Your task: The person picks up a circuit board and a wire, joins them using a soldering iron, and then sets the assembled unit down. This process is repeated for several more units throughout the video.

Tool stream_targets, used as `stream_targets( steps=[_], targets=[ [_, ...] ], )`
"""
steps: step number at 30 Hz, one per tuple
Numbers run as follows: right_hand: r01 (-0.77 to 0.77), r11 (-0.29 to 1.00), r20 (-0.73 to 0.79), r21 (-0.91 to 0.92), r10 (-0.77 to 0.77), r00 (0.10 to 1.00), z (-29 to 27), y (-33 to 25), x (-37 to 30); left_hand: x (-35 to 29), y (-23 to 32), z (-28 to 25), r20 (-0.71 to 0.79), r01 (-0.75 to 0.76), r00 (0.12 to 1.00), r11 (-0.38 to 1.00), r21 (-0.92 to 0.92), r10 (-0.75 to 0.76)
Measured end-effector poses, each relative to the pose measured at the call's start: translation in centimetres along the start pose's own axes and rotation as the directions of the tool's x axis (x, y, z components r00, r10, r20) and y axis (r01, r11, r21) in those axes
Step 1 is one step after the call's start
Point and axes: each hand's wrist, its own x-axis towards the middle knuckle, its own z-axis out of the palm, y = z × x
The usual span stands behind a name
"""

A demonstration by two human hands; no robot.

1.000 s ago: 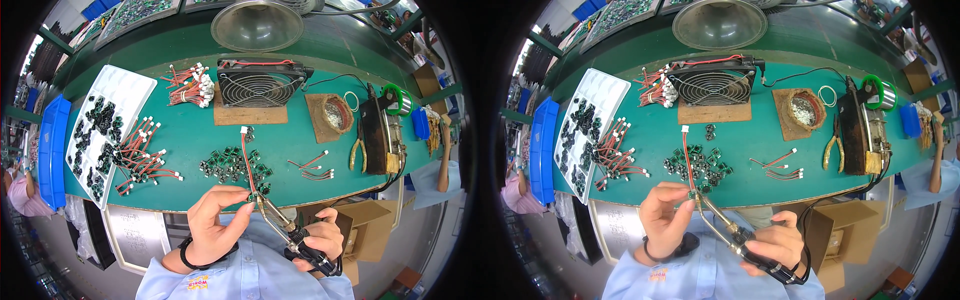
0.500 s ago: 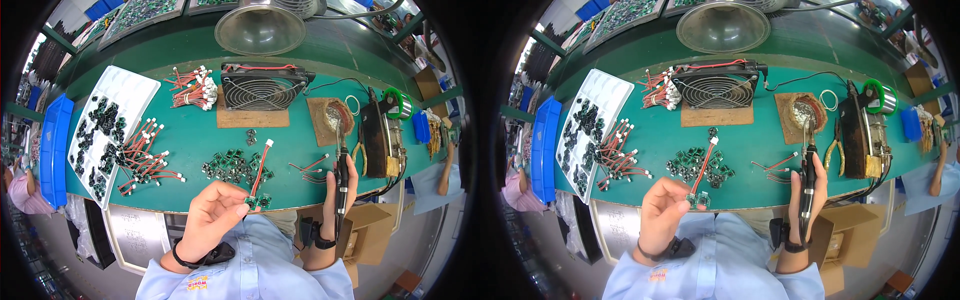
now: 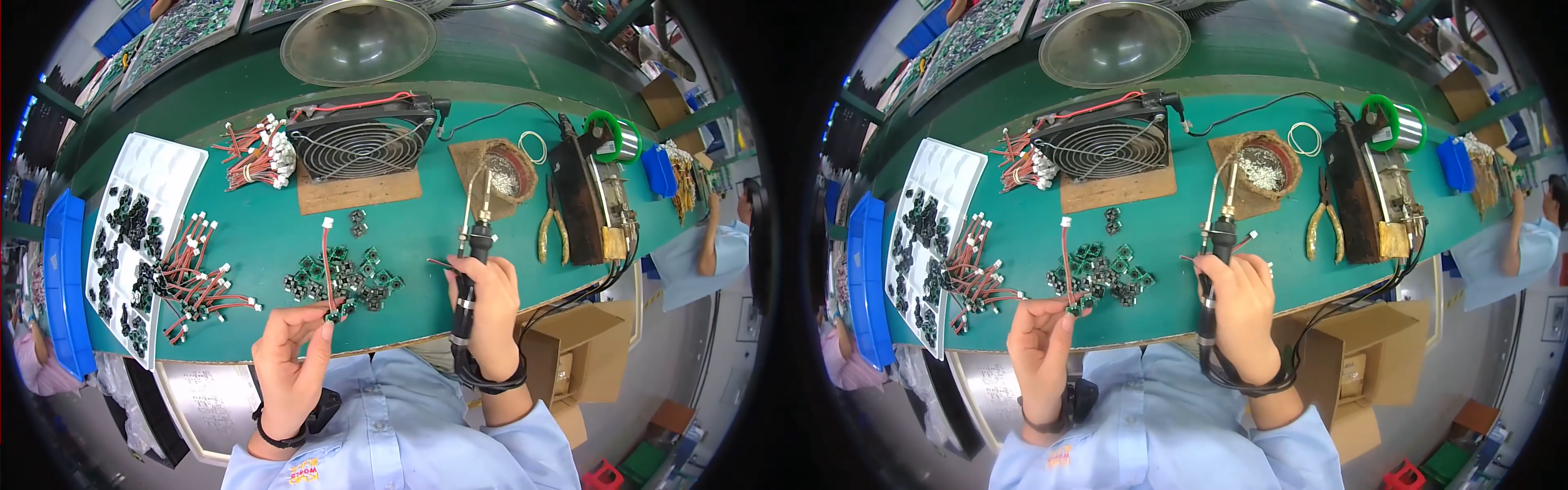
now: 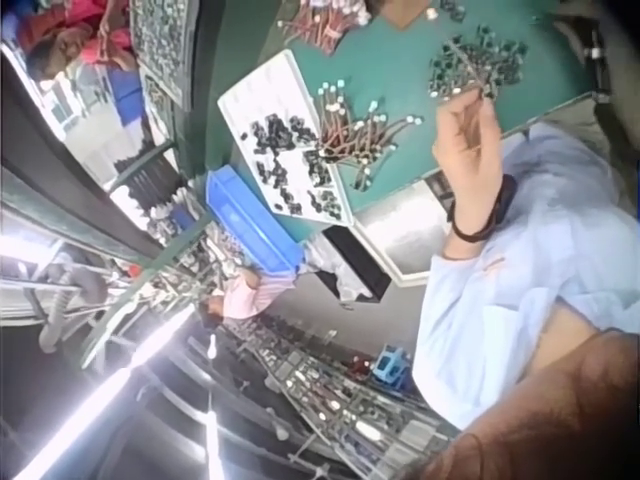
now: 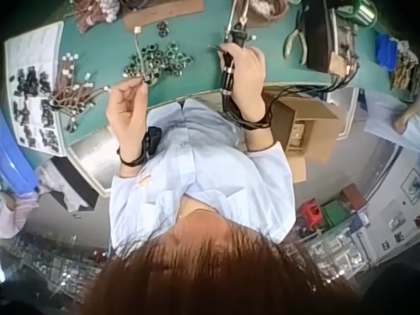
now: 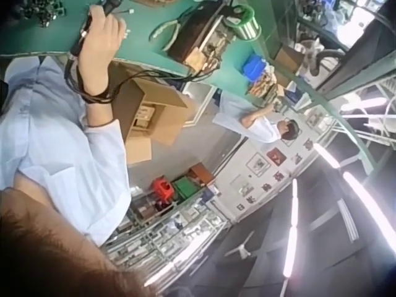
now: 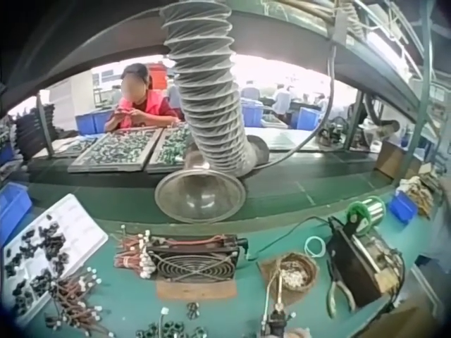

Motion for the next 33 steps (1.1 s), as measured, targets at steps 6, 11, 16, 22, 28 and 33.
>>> stream_targets(
  steps=[6,11,16,22,28,33],
  targets=[
    [0.011,0.999,0.059,-0.052,-0.007,0.998,1.3,0.0,0.4,0.0,-0.2,0.1,0.053,-0.091,0.995,0.984,0.15,0.084],
    [-0.111,0.939,-0.086,0.324,0.146,0.985,1.1,-1.4,0.1,0.1,-0.6,0.0,0.063,-0.141,0.989,0.976,0.164,0.132],
    [-0.201,0.72,0.041,0.664,0.234,0.972,-1.7,-4.4,0.0,0.8,0.1,0.3,0.124,-0.203,0.976,0.955,0.215,0.18],
    [-0.235,0.596,0.16,0.768,0.177,0.971,-1.6,-5.9,0.0,0.2,0.8,0.9,0.139,-0.065,0.988,0.998,0.02,0.062],
    [-0.281,0.575,0.225,0.769,0.169,0.96,-2.4,-7.2,0.6,0.6,1.5,1.0,0.249,0.215,0.961,0.896,-0.388,-0.123],
    [-0.288,0.586,0.262,0.757,0.132,0.956,-3.0,-7.4,0.6,0.7,1.2,0.9,0.399,0.44,0.884,0.722,-0.534,-0.243]
  ],
)
